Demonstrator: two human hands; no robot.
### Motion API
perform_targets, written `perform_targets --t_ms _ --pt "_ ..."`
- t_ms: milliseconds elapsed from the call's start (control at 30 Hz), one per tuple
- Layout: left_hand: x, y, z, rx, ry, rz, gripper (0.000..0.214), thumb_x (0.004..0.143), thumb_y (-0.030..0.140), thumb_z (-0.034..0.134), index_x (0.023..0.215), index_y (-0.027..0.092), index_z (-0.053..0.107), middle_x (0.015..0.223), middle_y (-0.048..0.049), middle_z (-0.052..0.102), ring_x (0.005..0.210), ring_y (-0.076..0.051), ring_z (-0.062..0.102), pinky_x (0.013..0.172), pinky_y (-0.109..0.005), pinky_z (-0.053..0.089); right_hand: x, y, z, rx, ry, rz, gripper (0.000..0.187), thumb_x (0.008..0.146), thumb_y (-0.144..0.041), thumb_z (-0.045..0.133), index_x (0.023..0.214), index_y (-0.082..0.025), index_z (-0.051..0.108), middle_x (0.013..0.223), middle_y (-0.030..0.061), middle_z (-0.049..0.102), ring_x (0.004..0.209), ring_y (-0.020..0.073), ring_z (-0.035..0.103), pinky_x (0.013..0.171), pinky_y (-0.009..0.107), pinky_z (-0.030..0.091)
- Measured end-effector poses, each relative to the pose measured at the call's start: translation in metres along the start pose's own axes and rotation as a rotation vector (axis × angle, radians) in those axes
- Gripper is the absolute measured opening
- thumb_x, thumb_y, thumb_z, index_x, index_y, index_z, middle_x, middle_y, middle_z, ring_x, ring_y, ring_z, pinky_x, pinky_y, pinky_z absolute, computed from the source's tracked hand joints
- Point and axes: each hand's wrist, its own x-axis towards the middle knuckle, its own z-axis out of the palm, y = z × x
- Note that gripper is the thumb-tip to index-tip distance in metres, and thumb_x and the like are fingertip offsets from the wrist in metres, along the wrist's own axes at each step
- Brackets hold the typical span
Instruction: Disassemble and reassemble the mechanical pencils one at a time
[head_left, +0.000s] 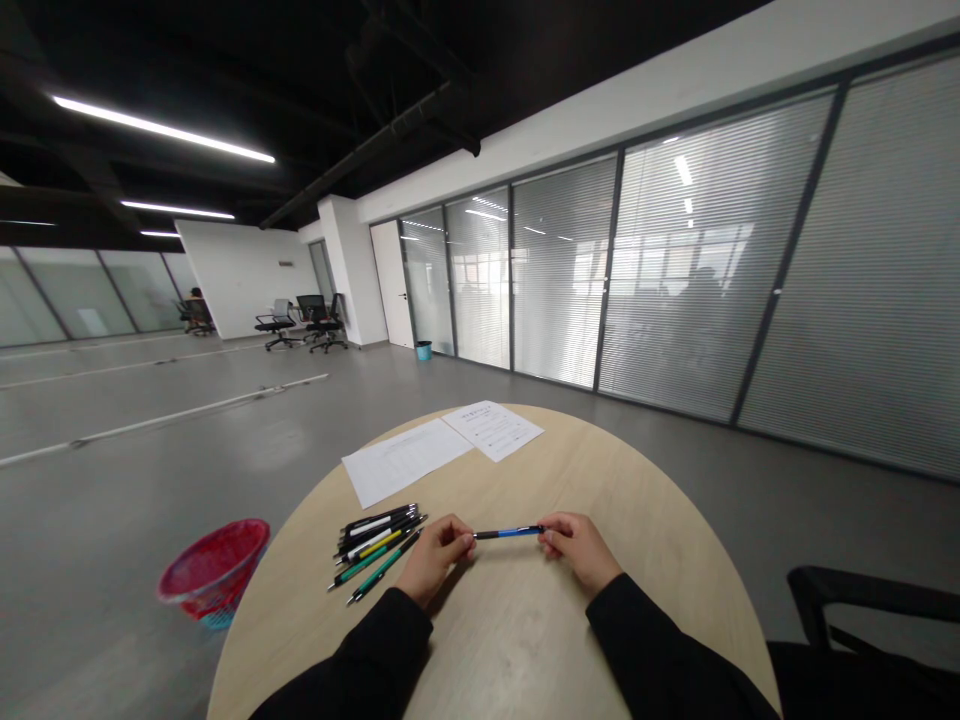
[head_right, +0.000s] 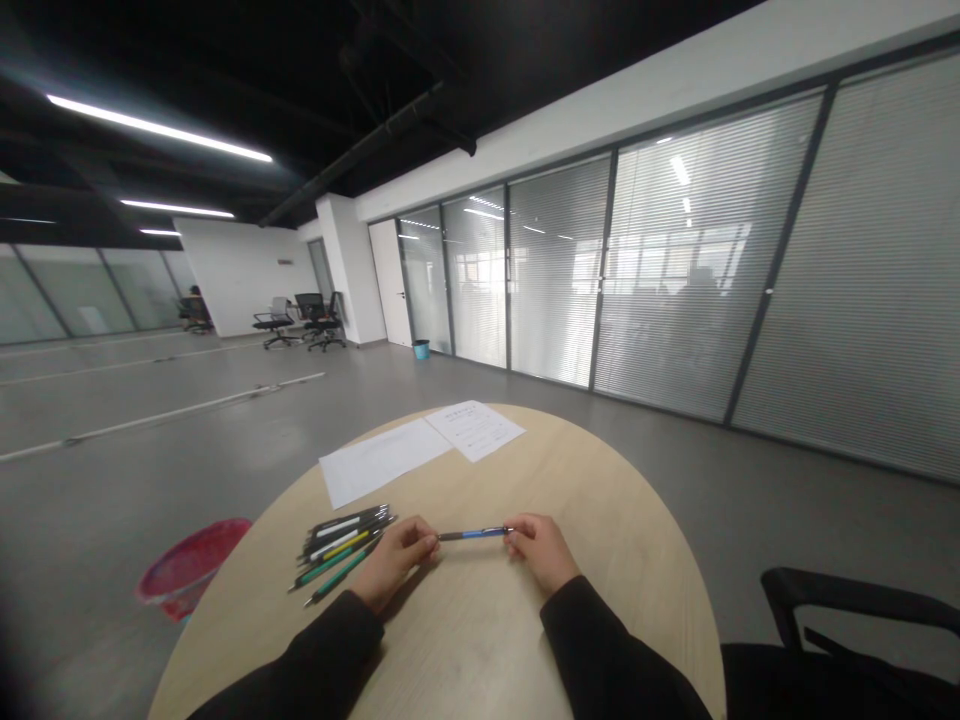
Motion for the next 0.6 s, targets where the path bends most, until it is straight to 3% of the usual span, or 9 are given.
perform_targets --t_ms 200,600 --pt "-0.0002 0.0004 0.0004 -0.006 0.002 -0.004 0.035 0.07 0.045 0.077 0.067 0.014 0.059 0.059 -0.0019 0.063 0.055 -0.012 0.054 0.056 -0.024 0.038 -0.0012 -0.0024 0.0013 0.051 0.063 -0.005 0.029 0.065 -0.036 0.072 0.081 -0.015 0.062 0.067 0.0037 0.068 0.054 0.0144 0.06 0.052 0.025 0.046" --pt "0.0 0.0 0.0 -0.007 0.026 -0.005 0.035 0.069 0.043 0.078 0.068 0.013 0.061 0.059 -0.0016 0.063 0.054 -0.011 0.053 0.055 -0.023 0.038 -0.0014 -0.0021 0.0014 0.014 0.066 -0.046 0.023 0.068 -0.035 0.072 0.076 -0.015 0.063 0.065 0.0023 0.065 0.054 0.0138 0.058 0.052 0.024 0.043"
